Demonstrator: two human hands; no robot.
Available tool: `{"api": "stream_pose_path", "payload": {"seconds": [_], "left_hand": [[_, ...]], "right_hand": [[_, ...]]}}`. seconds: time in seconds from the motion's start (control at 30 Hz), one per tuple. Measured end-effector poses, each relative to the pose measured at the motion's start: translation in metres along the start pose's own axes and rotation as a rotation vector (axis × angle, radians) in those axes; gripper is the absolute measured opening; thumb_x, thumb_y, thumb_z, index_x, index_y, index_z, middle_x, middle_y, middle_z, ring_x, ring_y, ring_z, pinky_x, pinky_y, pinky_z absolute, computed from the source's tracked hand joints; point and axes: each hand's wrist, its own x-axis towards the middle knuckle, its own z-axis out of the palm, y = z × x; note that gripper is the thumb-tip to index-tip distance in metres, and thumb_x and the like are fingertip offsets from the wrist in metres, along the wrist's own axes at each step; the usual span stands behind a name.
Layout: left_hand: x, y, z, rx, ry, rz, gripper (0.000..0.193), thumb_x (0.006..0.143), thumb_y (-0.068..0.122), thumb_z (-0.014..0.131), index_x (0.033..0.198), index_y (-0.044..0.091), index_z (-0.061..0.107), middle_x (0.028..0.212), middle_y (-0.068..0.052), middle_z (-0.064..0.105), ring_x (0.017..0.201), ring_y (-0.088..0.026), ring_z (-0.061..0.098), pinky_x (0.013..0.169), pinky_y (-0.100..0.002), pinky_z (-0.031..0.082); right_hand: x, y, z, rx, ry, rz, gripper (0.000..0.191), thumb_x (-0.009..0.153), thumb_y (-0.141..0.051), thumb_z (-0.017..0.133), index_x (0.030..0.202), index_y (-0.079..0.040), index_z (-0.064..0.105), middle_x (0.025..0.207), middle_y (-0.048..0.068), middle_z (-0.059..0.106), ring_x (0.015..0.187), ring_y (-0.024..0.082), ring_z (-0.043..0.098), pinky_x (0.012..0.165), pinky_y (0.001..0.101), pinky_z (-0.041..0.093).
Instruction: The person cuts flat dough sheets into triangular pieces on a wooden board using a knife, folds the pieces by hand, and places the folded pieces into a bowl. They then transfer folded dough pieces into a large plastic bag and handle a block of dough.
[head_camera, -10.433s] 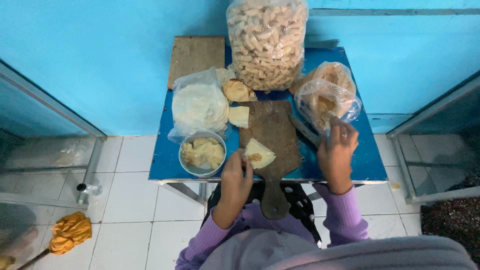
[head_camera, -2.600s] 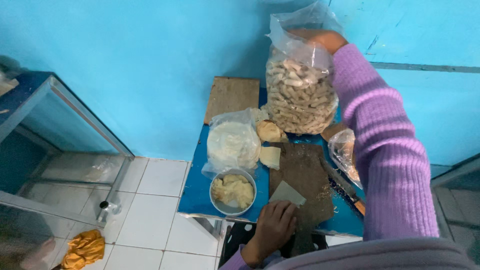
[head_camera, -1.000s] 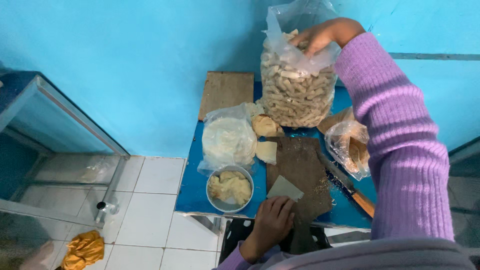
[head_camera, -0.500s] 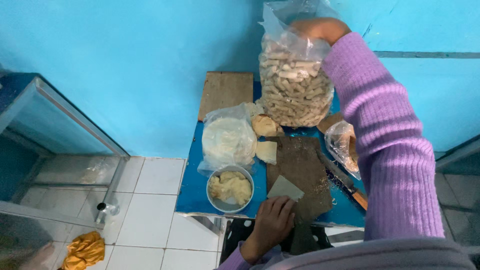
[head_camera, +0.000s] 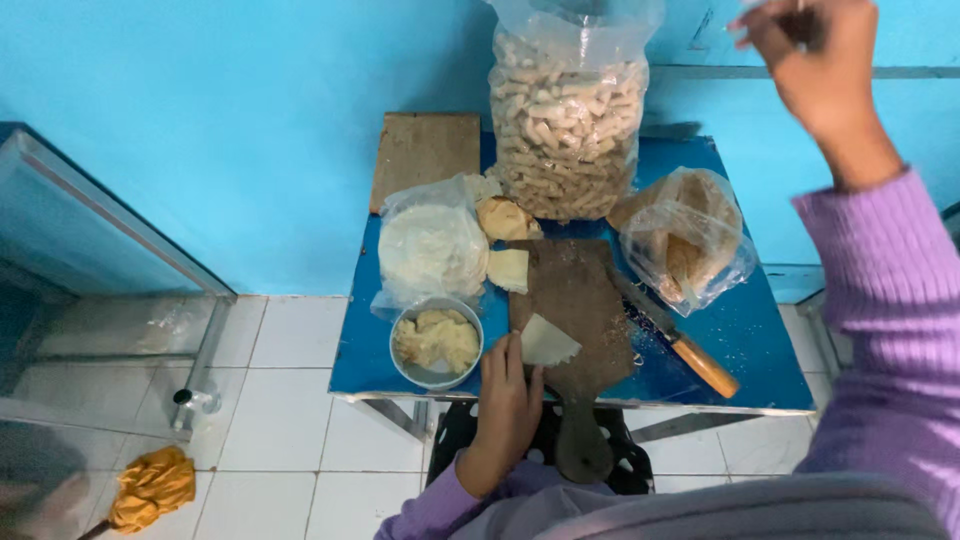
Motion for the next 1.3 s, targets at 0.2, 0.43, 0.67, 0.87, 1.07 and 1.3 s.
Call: {"api": "stream_pose_path", "payload": {"seconds": [0.2, 0.43, 0.67, 0.87, 1.07, 1.3], "left_hand": [[0.009, 0.014, 0.004, 0.143, -0.052, -0.042, 0.044, 0.09, 0.007, 0.068, 0.126, -0.013, 0.053, 0.122, -0.031, 0.05, 0.113, -0.047, 0.048, 0.098, -0.051, 0.041], [0.023, 0.013, 0.017, 0.304, -0.12, -0.101, 0.017, 0.093, 0.005, 0.062, 0.108, -0.003, 0.058, 0.106, -0.025, 0.055, 0.101, -0.044, 0.053, 0.088, -0.052, 0.044], [0.045, 0.014, 0.029, 0.21, -0.075, -0.043, 0.033, 0.084, -0.004, 0.058, 0.117, -0.004, 0.059, 0.104, -0.025, 0.059, 0.094, -0.046, 0.06, 0.079, -0.052, 0.05], [0.07, 0.039, 0.044, -0.097, -0.097, 0.002, 0.024, 0.093, -0.002, 0.06, 0.117, 0.0, 0.059, 0.106, -0.025, 0.06, 0.093, -0.046, 0.062, 0.075, -0.052, 0.05], [0.081, 0.046, 0.055, -0.419, -0.021, -0.02, 0.014, 0.091, 0.0, 0.063, 0.104, 0.001, 0.063, 0.097, -0.018, 0.066, 0.09, -0.038, 0.069, 0.076, -0.043, 0.054], [0.059, 0.022, 0.043, -0.12, -0.037, -0.081, 0.013, 0.09, 0.0, 0.063, 0.101, -0.001, 0.057, 0.098, -0.023, 0.062, 0.09, -0.046, 0.063, 0.071, -0.05, 0.05]], "right_hand": [[-0.173, -0.044, 0.016, -0.717, -0.189, 0.163, 0.028, 0.094, -0.007, 0.072, 0.121, -0.004, 0.074, 0.102, 0.015, 0.075, 0.088, 0.026, 0.074, 0.075, 0.0377, 0.057], [-0.259, -0.03, 0.036, -0.96, -0.241, 0.283, 0.046, 0.085, -0.028, 0.081, 0.12, -0.002, 0.066, 0.09, 0.02, 0.07, 0.075, 0.039, 0.069, 0.06, 0.0469, 0.054], [-0.267, 0.018, 0.03, -0.683, -0.135, 0.347, 0.039, 0.085, -0.01, 0.078, 0.119, 0.0, 0.064, 0.094, 0.024, 0.069, 0.076, 0.038, 0.069, 0.064, 0.0445, 0.054], [-0.261, 0.021, 0.028, -0.724, -0.011, 0.235, 0.033, 0.091, -0.003, 0.075, 0.123, 0.001, 0.068, 0.097, 0.025, 0.069, 0.081, 0.038, 0.069, 0.069, 0.0434, 0.054], [-0.255, 0.026, 0.033, -0.701, 0.099, 0.249, 0.019, 0.091, -0.005, 0.079, 0.106, 0.003, 0.071, 0.09, 0.022, 0.07, 0.073, 0.033, 0.07, 0.065, 0.0396, 0.055], [-0.263, 0.031, 0.031, -0.704, 0.148, 0.14, 0.014, 0.091, 0.004, 0.071, 0.105, 0.004, 0.07, 0.095, 0.021, 0.071, 0.082, 0.034, 0.071, 0.073, 0.0397, 0.057]]}}
